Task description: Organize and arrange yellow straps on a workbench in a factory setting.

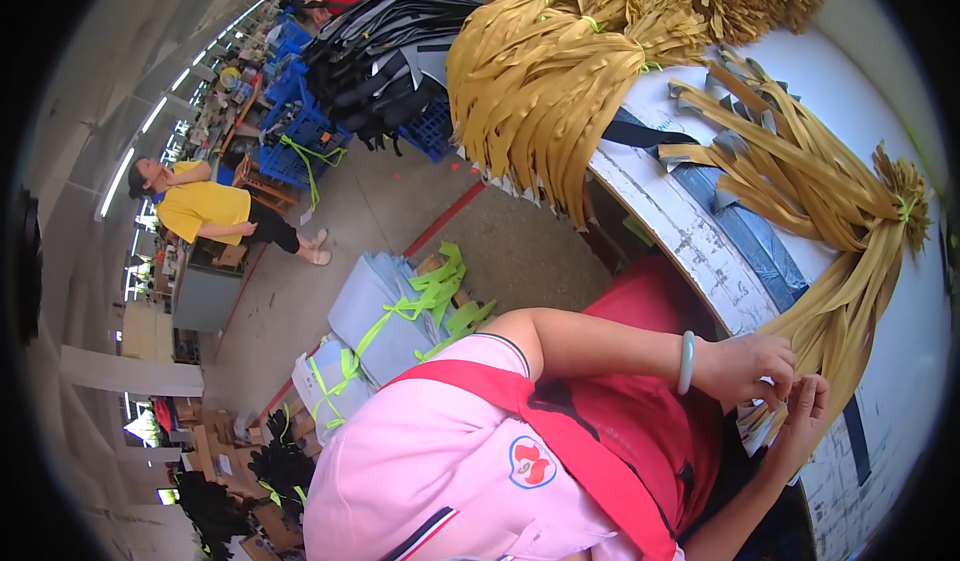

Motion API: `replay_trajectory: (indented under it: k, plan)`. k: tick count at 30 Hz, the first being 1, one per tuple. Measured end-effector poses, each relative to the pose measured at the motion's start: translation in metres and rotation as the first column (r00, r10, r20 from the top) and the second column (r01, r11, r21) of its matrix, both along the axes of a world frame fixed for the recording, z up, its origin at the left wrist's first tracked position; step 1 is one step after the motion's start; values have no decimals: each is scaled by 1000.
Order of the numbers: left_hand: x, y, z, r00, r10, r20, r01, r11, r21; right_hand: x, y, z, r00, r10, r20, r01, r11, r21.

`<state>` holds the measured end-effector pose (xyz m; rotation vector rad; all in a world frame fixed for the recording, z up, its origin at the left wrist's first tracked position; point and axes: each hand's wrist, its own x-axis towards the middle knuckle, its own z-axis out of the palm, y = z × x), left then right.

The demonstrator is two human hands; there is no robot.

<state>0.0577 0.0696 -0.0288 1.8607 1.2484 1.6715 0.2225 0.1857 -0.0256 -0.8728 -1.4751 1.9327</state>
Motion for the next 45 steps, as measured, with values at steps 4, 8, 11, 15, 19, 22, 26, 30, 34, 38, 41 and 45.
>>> replay_trajectory:
  k: [4, 8, 11, 15, 19, 22, 26, 30, 34, 38, 41, 45]
  plan:
    - [-13, 2, 14, 971, 82, 225, -87, 996, 14, -7, -21, 31, 996, 70, 58, -86, 924, 373]
    - [-20, -5, 18, 873, 54, 484, 46, 980, -192, -15, -21, 40, 975, 192, 114, -223, 857, 464]
    - [-24, -12, 20, 788, -17, 616, 201, 952, -230, -21, -28, 45, 971, 204, 123, -236, 886, 398]
    - [-26, -18, 26, 699, -51, 714, 310, 921, -237, -21, -26, 39, 971, 218, 103, -241, 883, 403]
    - [-27, -17, 19, 774, -39, 632, 269, 924, -273, -23, -23, 42, 946, 311, 85, -318, 858, 402]
    - [-29, -13, 15, 761, -64, 645, 305, 914, -269, -21, -19, 38, 938, 342, 59, -338, 861, 380]
    - [-29, -11, 15, 727, -92, 681, 353, 900, -256, -19, -8, 44, 892, 426, 151, -452, 851, 266]
    - [-34, -9, 10, 737, -88, 670, 335, 909, -249, -28, 2, 49, 854, 488, 179, -518, 822, 234]
    - [-43, -11, 27, 691, -120, 713, 424, 866, -265, -29, 10, 45, 852, 518, 77, -520, 818, 247]
    - [-46, -6, 23, 723, -164, 671, 426, 871, -246, -34, 11, 45, 857, 514, 46, -508, 826, 244]
    - [-46, -5, 18, 736, -101, 670, 355, 899, -255, -39, 6, 51, 870, 488, 75, -489, 833, 257]
    - [-42, -10, 25, 737, -11, 675, 266, 924, -276, -45, -8, 61, 905, 388, 172, -422, 862, 279]
